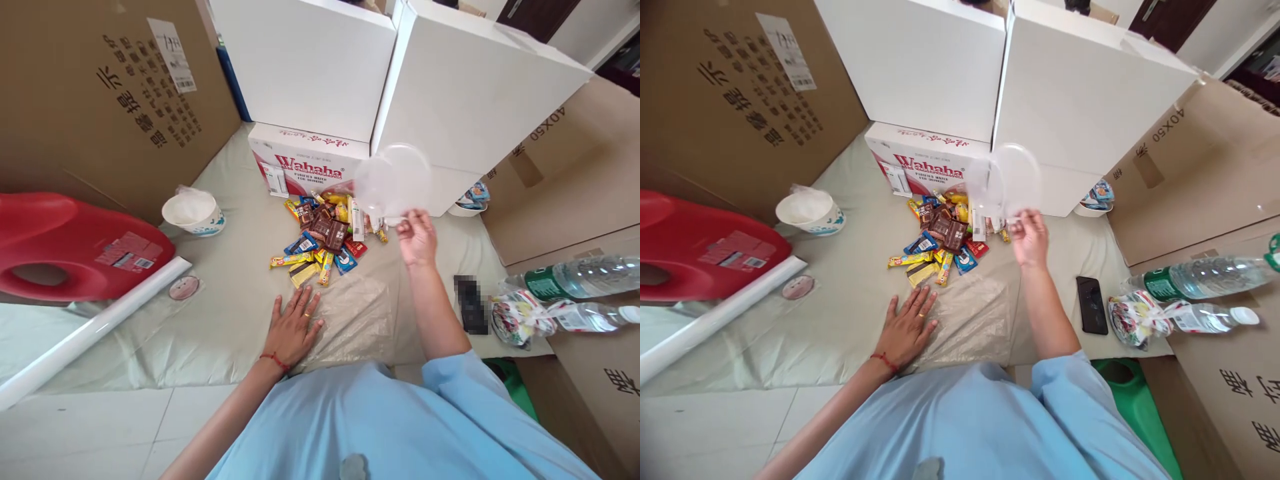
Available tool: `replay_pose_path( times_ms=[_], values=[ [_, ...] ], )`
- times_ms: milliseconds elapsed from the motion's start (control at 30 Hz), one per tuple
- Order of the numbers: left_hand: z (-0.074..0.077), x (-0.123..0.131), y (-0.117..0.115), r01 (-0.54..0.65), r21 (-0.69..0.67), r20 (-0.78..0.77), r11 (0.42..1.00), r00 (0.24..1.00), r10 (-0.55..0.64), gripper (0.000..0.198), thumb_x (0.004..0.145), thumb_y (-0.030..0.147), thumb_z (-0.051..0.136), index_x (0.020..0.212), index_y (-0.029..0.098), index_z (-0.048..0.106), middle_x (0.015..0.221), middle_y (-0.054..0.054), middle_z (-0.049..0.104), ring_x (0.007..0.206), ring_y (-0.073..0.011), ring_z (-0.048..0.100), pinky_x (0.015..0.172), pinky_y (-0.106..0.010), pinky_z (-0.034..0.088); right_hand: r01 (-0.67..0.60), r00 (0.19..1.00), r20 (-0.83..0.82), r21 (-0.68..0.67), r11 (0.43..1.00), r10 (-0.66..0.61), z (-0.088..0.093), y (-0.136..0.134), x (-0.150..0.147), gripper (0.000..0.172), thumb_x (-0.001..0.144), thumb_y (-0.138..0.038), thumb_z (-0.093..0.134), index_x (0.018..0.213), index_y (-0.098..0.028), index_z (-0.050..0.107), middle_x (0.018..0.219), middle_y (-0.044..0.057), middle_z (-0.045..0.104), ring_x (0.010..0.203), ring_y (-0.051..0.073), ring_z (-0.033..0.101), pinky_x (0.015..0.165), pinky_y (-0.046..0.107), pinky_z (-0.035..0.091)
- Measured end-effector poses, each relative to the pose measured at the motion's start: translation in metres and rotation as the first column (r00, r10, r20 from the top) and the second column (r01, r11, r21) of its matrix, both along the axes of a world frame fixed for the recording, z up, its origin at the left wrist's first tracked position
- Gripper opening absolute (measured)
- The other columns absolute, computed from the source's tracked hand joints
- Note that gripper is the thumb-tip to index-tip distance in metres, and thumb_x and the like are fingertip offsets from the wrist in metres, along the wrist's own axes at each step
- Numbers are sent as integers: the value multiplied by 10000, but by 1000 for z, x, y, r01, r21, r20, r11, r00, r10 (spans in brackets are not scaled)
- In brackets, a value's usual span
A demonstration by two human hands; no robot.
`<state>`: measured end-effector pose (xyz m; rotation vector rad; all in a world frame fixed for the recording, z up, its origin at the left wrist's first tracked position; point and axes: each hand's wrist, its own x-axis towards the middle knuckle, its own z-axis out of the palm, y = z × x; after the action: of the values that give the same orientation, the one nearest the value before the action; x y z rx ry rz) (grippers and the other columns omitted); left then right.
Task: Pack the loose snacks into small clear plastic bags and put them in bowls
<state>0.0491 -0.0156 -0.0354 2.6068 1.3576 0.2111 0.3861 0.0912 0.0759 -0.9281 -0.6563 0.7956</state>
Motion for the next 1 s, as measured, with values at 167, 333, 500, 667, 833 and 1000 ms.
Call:
replay_pose_path(
  times_ms=[167, 333, 500, 667, 833, 1000],
  values=[
    [-1, 3, 0, -16, 10, -3, 1000, 1000, 16, 575, 1036, 438, 374, 1590, 285, 394, 1679, -89, 337, 1542, -315, 337, 1248, -674, 95, 588, 428, 849, -1, 809, -310, -26, -53, 100, 233, 945, -384, 537, 999, -197, 665, 970, 64, 674, 814, 176, 617, 805, 330, 533],
    [2, 7, 1, -26, 4, -4, 1000, 1000, 26, 569, 1023, 440, 407, 1568, 284, 437, 1679, -98, 336, 1543, -335, 330, 1238, -698, 86, 628, 115, 974, -223, 745, 194, -63, -83, 125, 323, 919, -221, 445, 1082, -140, 712, 1095, 167, 665, 1037, 268, 634, 991, 431, 500],
    [3, 8, 0, -32, -13, -23, 999, 999, 32, 568, 1026, 446, 394, 1571, 292, 432, 1682, -86, 334, 1549, -328, 322, 1241, -695, 94, 586, 85, 940, -315, 746, 330, -59, -66, 89, 562, 884, -245, 571, 1432, -119, 565, 1418, 221, 513, 1094, 303, 650, 963, 446, 528],
    [2, 8, 0, -38, -18, -56, 999, 998, 37, 577, 1039, 461, 368, 1584, 276, 408, 1692, -81, 302, 1557, -317, 305, 1243, -692, 93, 304, -5, 906, -402, 864, 423, -48, -11, 28, 667, 915, -260, 597, 1559, -211, 430, 1591, 140, 425, 1311, 311, 565, 1032, 415, 518],
    [3, 7, -2, -31, -28, -41, 999, 999, 30, 564, 1047, 467, 355, 1586, 307, 399, 1696, -67, 295, 1563, -302, 297, 1254, -676, 80, 261, -68, 784, -583, 770, 617, -58, 24, -5, 795, 890, -236, 616, 1626, -222, 316, 1633, 131, 397, 1328, 327, 556, 986, 415, 536],
    [2, 9, -3, -56, -21, 21, 998, 998, 57, 554, 1049, 466, 364, 1579, 310, 414, 1692, -75, 310, 1563, -298, 296, 1262, -666, 26, 285, -15, 905, -404, 869, 425, -37, -13, -3, 627, 944, -392, 603, 1525, -183, 494, 1384, 158, 619, 1210, 327, 602, 975, 425, 513]
  ],
)
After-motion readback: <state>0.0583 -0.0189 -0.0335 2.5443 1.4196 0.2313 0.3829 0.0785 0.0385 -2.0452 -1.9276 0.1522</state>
